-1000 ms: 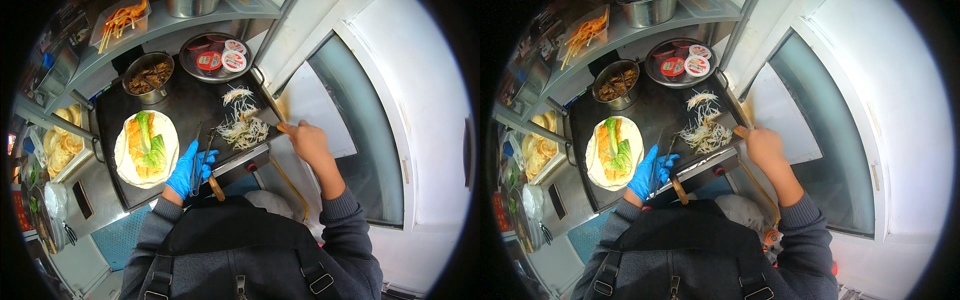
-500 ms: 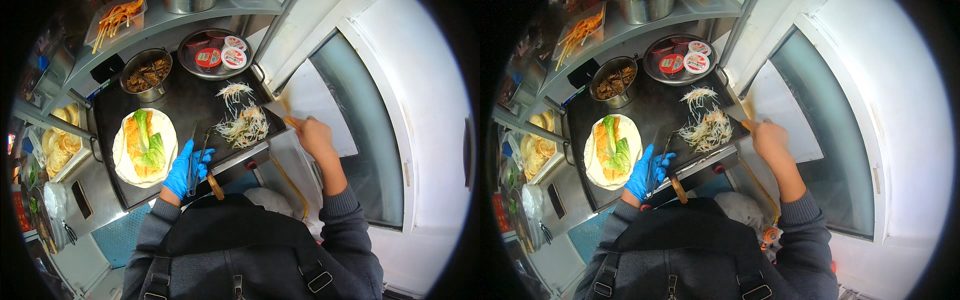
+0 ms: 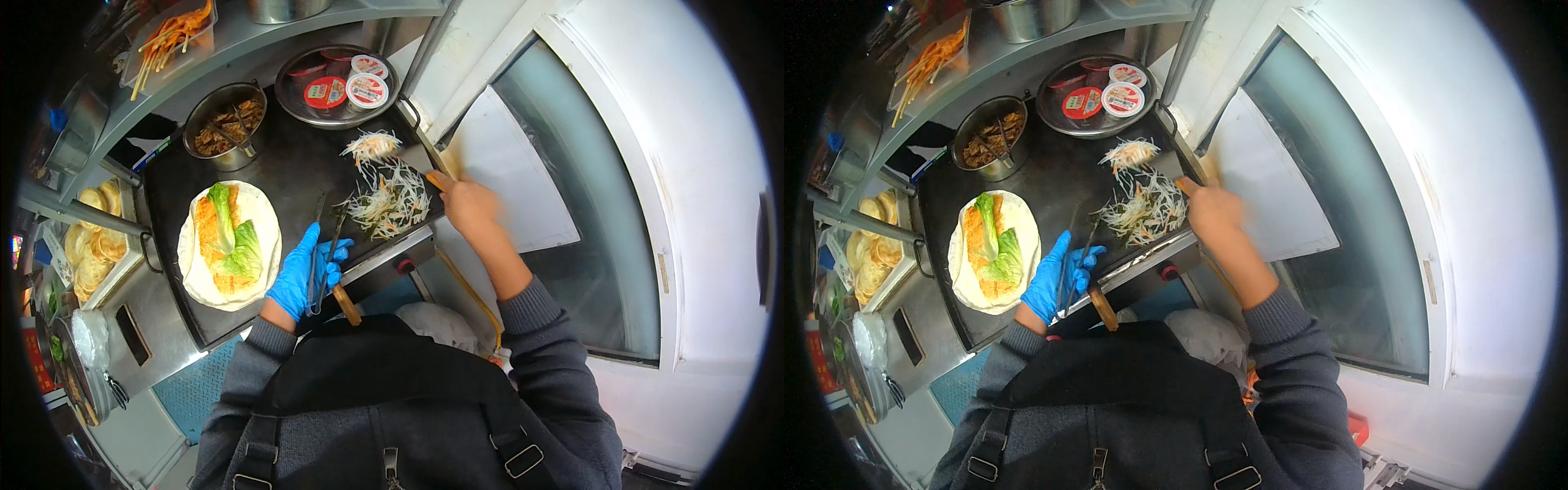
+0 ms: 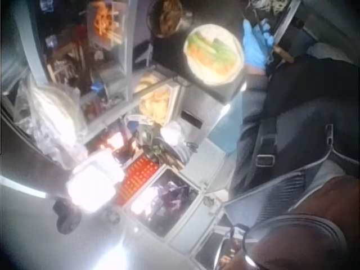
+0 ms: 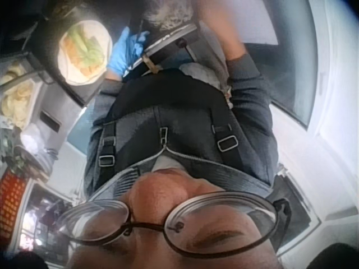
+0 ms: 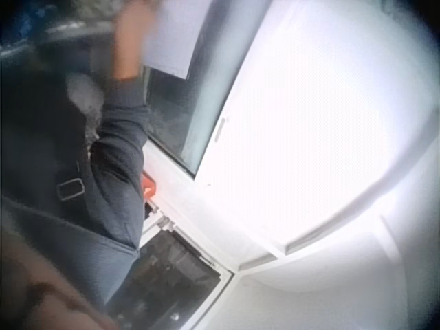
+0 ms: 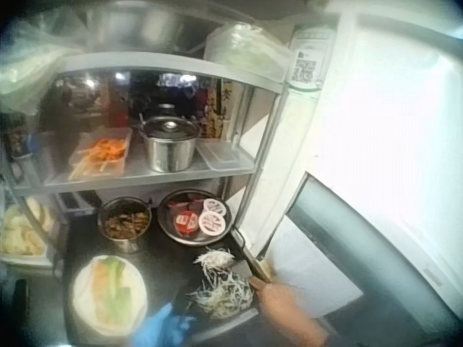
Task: The person prepares a wrap by placing a flatbread on a griddle, brushing sauce onto it, and adding lettuce. They retrieve cooked meat from a pot, chop it on a cutting board, and add shredded vegetables to the wrap. The person uses a spatula to arrange the ingredients on the flatbread.
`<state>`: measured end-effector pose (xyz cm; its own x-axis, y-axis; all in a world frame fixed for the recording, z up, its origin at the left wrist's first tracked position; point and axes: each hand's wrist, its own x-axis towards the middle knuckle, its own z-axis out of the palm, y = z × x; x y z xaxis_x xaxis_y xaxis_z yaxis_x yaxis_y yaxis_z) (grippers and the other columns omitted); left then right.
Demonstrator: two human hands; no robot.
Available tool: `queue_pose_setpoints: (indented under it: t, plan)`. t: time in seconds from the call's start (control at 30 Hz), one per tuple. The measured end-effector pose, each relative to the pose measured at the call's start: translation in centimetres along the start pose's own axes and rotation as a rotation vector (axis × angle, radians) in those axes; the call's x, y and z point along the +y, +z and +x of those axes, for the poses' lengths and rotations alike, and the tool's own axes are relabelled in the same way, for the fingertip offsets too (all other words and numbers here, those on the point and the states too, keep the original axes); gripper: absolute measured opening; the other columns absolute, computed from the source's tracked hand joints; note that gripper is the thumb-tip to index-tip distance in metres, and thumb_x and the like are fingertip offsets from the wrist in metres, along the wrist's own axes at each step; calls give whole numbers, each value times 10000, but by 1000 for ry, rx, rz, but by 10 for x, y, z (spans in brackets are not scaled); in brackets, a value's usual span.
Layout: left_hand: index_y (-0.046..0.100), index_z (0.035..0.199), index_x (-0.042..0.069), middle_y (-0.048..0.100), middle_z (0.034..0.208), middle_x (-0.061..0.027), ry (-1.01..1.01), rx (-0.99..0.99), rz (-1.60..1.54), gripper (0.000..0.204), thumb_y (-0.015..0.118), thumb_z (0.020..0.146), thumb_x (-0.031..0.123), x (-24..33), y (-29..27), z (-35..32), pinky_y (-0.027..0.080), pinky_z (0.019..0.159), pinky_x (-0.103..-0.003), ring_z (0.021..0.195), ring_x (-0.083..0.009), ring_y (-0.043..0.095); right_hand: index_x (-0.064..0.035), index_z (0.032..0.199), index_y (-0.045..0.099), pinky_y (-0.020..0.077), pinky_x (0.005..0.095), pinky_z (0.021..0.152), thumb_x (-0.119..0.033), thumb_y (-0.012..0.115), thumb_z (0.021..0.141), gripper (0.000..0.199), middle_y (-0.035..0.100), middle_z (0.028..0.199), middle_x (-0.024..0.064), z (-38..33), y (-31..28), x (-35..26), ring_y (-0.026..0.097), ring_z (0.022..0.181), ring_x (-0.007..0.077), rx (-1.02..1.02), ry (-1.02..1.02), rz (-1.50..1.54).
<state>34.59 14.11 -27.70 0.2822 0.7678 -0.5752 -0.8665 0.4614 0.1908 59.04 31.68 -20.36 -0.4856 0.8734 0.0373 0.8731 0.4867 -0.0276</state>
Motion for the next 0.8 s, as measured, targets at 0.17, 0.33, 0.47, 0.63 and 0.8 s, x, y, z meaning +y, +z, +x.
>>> queue_pose_setpoints:
  t: [0.17, 0.33, 0.47, 0.63, 0.8]
  plan:
    - [548, 1162, -66, 601, 752, -50, 26, 42, 11, 669, 447, 937, 556, 0, -2, 0, 443, 433, -243, 492, -130, 506, -246, 1227, 615, 495, 420, 615, -154, 648, 807, 431, 595, 818, 109, -3, 9, 5, 620, 712, 306, 69, -24, 55]
    - [552, 1163, -66, 603, 750, -46, 19, 22, 5, 663, 455, 937, 550, 2, -2, -3, 436, 433, -236, 492, -128, 505, -213, 1226, 616, 490, 416, 600, -113, 645, 793, 446, 575, 786, 110, -43, -9, 18, 598, 666, 306, -3, -104, 33]
    - [562, 1155, -72, 606, 736, -49, 73, 74, 23, 660, 470, 934, 542, 4, -1, -10, 438, 436, -220, 494, -122, 509, -208, 1187, 643, 488, 390, 579, -99, 650, 779, 423, 547, 759, 86, -65, -26, 9, 595, 652, 279, -31, -119, 35]
    - [469, 1252, -78, 602, 711, -20, 140, 70, 83, 719, 464, 927, 563, 7, 1, -17, 453, 400, -180, 461, -71, 511, -221, 1124, 673, 487, 378, 564, -92, 659, 761, 386, 523, 743, 74, -59, -28, -15, 596, 656, 265, 156, -435, 136]
    - [457, 1268, -74, 601, 717, -14, 134, 76, 74, 728, 459, 927, 568, 7, -4, -23, 457, 402, -180, 460, -69, 512, -236, 1128, 673, 484, 382, 565, -87, 653, 771, 388, 529, 749, 71, -70, -51, 8, 593, 669, 257, -20, -223, -24]
